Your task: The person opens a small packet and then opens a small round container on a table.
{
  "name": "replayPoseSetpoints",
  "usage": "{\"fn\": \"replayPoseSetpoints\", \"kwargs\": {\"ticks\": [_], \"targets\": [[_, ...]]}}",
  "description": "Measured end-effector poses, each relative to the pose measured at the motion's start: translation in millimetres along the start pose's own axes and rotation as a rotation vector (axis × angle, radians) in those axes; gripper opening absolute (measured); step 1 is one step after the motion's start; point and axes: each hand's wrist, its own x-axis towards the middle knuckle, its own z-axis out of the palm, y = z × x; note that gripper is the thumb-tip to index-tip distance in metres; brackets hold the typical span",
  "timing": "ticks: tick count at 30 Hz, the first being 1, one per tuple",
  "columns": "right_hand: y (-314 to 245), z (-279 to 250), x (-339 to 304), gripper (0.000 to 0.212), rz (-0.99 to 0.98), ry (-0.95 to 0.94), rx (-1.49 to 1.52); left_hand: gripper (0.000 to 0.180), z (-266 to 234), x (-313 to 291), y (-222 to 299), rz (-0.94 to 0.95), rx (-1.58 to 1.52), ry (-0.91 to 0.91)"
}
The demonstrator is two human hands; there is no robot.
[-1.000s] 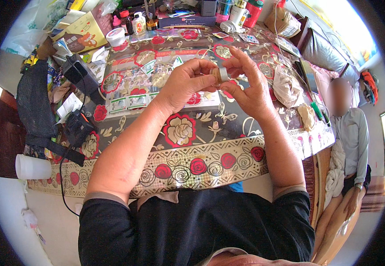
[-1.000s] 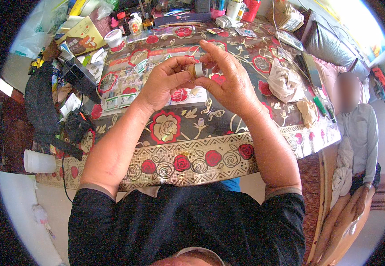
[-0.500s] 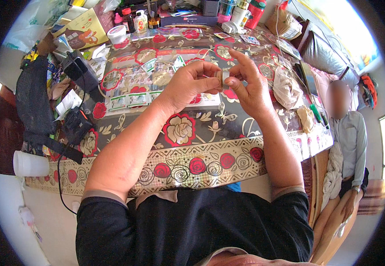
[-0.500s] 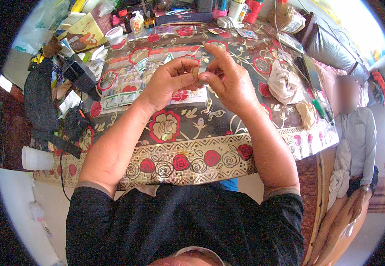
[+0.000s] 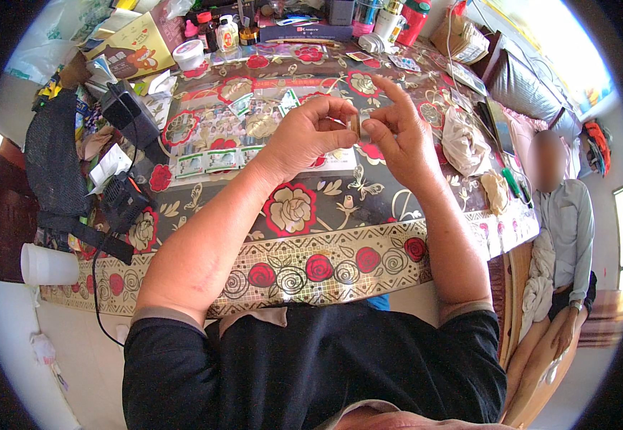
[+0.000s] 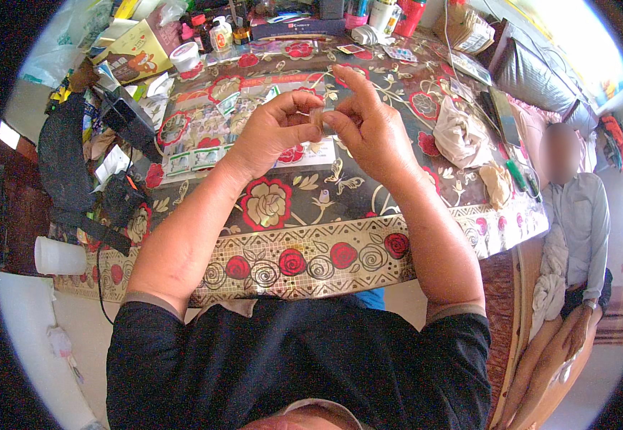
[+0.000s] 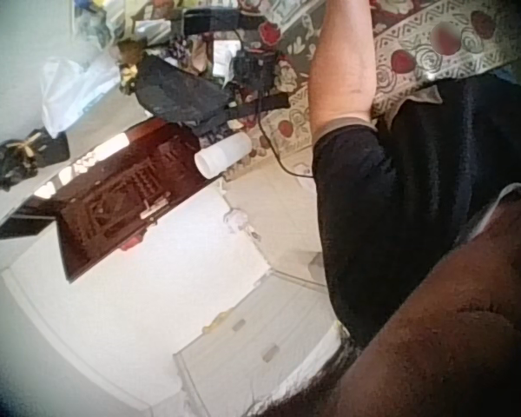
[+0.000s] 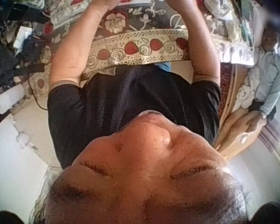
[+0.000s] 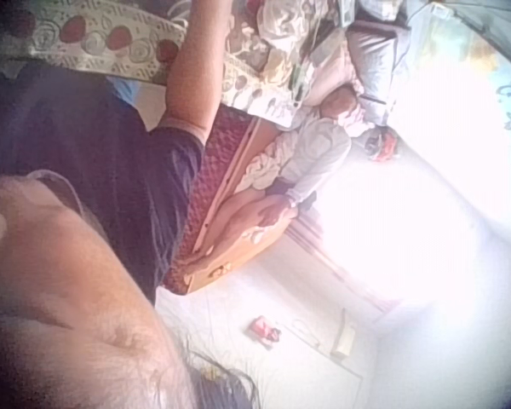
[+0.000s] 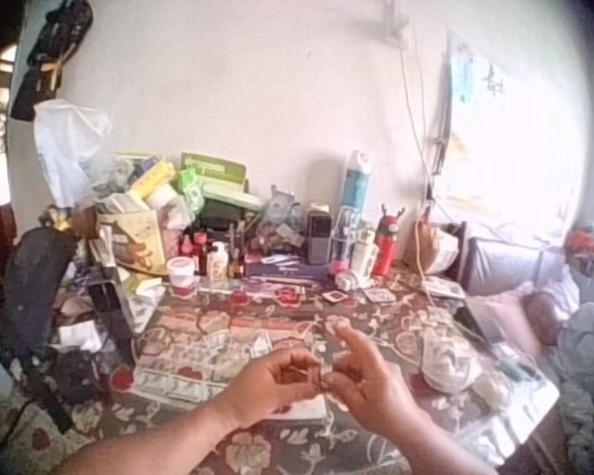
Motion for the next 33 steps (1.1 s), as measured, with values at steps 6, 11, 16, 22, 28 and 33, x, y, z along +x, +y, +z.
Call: {"fn": "replayPoseSetpoints", "kwargs": {"ticks": [6,11,16,22,28,33], "targets": [[4,-4,-1,0.062,-0.066,-0.011,0.021,0.030,0,0,3,-0.049,-0.082,-0.002],[8,0,4,0.067,-0.413,0.039,-0.143,0.030,2,-2,7,-0.049,-0.127,0.036],[-2,-9,0,0.070,-0.089,-0.054,-0.083,0.031,1,-1,2,-0.029,-0.170,-0.004],[8,-2,6,0.070,-0.374,0.026,-0.227,0.031,0,-1,1,-0.046,-0.115,0.025],[8,-6,3,0.072,-0.281,0.002,-0.177,0.032,2,-2,5,-0.024,-0.132,0.003],[7,0,4,0.073,-0.286,-0.018,-0.117,0.030,-2,-3,3,-0.037,-0.125,0.007]]}}
